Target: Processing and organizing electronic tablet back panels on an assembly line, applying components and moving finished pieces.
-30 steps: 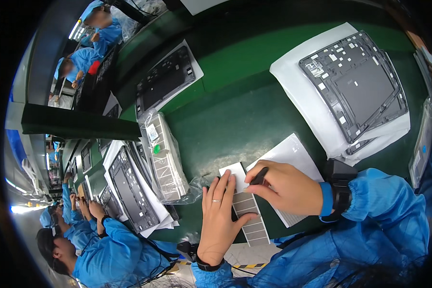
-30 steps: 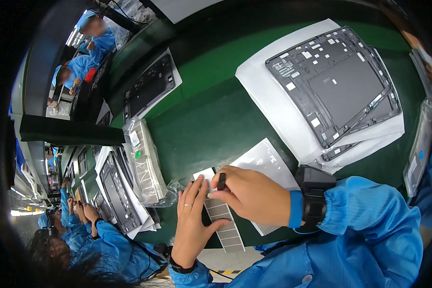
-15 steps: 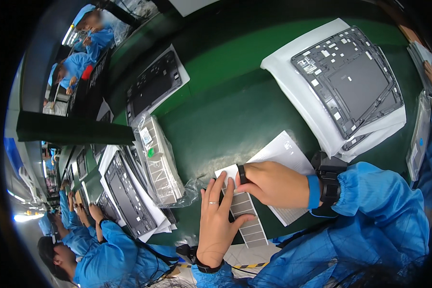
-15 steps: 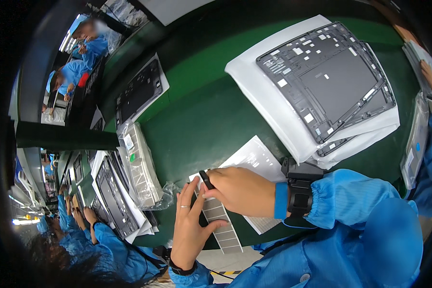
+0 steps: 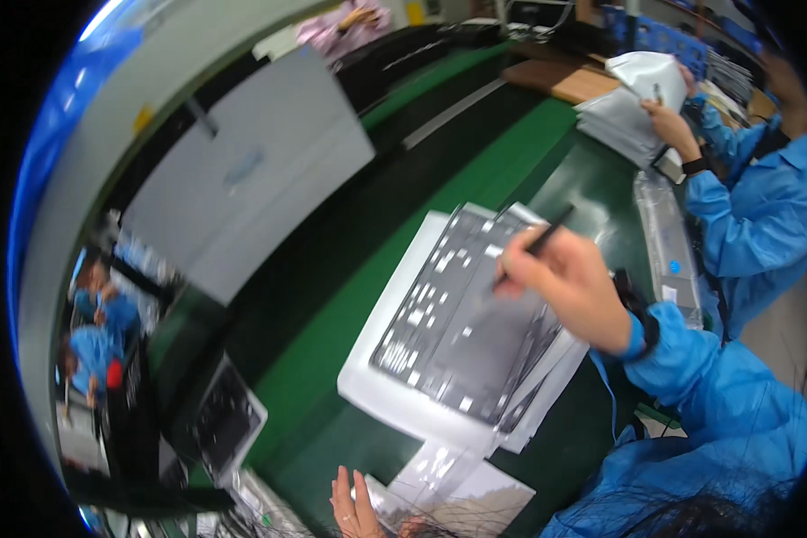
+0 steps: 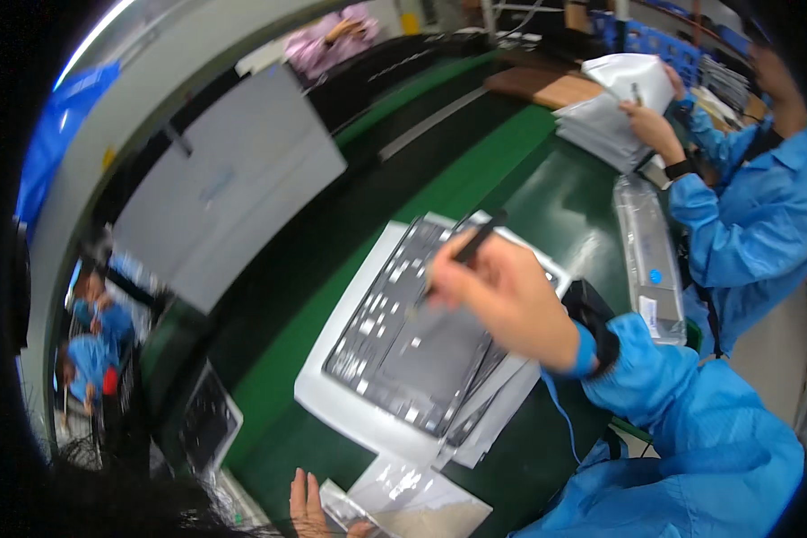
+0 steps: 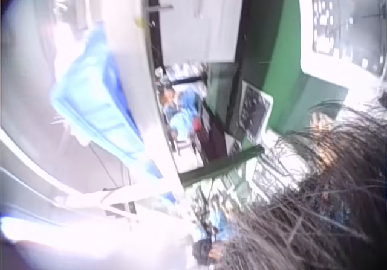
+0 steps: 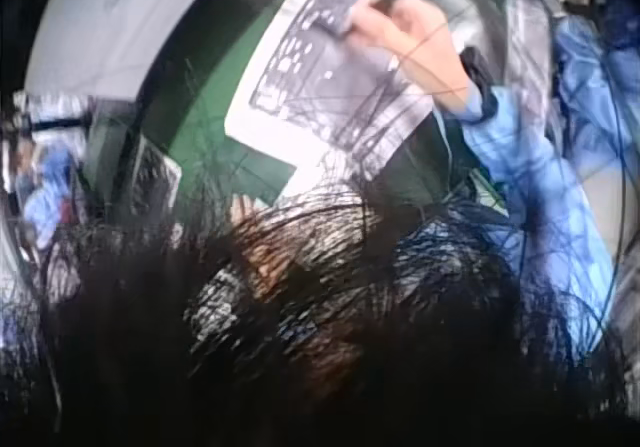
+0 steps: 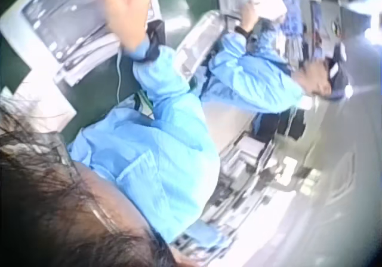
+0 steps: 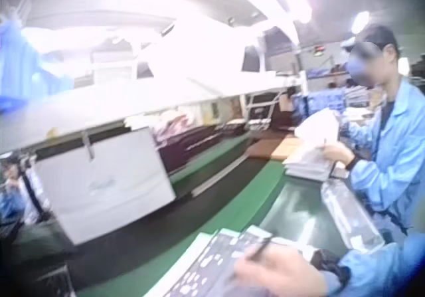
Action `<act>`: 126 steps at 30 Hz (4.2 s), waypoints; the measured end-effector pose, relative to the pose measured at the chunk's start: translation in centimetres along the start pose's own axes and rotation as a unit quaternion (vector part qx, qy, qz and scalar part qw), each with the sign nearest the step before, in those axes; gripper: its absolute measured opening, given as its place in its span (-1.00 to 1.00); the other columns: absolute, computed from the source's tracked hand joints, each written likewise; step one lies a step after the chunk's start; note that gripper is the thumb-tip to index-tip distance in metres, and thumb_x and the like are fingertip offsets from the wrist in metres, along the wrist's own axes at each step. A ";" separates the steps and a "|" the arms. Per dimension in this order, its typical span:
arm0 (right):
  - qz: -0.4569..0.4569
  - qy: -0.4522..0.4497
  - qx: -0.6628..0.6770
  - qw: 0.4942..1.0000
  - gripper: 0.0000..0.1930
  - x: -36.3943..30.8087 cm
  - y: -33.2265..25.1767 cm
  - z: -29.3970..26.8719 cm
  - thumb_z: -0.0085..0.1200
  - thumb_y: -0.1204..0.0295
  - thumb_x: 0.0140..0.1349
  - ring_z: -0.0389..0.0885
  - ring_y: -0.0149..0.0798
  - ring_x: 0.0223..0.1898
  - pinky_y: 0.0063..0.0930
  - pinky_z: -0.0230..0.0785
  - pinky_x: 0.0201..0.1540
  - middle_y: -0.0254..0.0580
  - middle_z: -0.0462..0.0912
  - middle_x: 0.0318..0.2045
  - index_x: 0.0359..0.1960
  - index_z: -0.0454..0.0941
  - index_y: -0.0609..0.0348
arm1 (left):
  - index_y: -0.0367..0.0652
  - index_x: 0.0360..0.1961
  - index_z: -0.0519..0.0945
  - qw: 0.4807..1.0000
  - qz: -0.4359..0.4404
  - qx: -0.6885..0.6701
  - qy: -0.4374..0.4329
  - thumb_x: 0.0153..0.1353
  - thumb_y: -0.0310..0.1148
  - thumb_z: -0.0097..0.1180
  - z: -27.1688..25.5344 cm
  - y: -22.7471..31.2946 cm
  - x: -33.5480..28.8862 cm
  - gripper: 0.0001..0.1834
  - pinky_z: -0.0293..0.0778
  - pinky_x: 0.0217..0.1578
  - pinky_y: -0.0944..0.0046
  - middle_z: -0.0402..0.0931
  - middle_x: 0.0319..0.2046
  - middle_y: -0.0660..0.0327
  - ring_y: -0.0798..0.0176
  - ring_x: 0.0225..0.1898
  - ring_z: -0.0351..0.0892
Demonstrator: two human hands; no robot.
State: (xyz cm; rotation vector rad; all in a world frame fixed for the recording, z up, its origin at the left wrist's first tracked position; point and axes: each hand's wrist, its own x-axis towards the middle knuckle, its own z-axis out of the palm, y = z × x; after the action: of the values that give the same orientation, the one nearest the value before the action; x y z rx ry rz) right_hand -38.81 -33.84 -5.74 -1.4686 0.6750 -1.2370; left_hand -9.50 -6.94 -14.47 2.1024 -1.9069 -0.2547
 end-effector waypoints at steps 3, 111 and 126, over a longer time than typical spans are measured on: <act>-0.009 0.104 -0.043 0.994 -0.83 4.4 2.5 -4.4 0.18 0.41 0.51 0.74 -0.42 -0.19 -0.50 0.56 -0.08 -0.21 0.75 -0.25 -0.12 0.64 0.30 | -0.19 0.44 0.44 0.986 0.146 0.080 0.030 0.42 -0.25 0.15 4.0 -1.1 7.9 -0.40 0.25 0.45 -0.09 0.36 0.43 -0.11 -0.14 0.51 0.26; -0.119 -0.348 -0.189 0.910 -0.69 -22.5 4.0 4.1 0.37 0.58 0.21 0.75 0.05 -0.12 -0.15 0.59 -0.08 -0.06 0.77 -0.02 0.01 0.70 0.16 | -0.44 0.22 0.46 0.615 -0.157 -0.729 0.255 0.55 -0.40 0.07 -7.0 -11.8 13.9 -0.64 0.51 0.28 -0.04 0.61 0.14 -0.06 0.01 0.17 0.65; -0.004 -0.322 -0.110 0.940 -0.78 -22.2 3.2 4.6 0.27 0.49 0.39 0.74 0.00 -0.23 -0.23 0.58 -0.17 -0.06 0.78 -0.17 0.04 0.72 0.16 | -0.50 0.50 0.18 0.661 -0.329 -0.512 0.440 0.54 -0.27 0.14 -2.0 -15.5 17.6 -0.29 0.41 0.34 0.10 0.35 0.40 -0.17 0.03 0.33 0.49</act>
State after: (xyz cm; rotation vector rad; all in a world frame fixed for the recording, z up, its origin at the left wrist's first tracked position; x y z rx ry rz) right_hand -40.67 -13.38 -15.88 -1.9293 0.3616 -0.6239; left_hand 7.59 -22.92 -16.59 1.4622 -0.1941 -0.2731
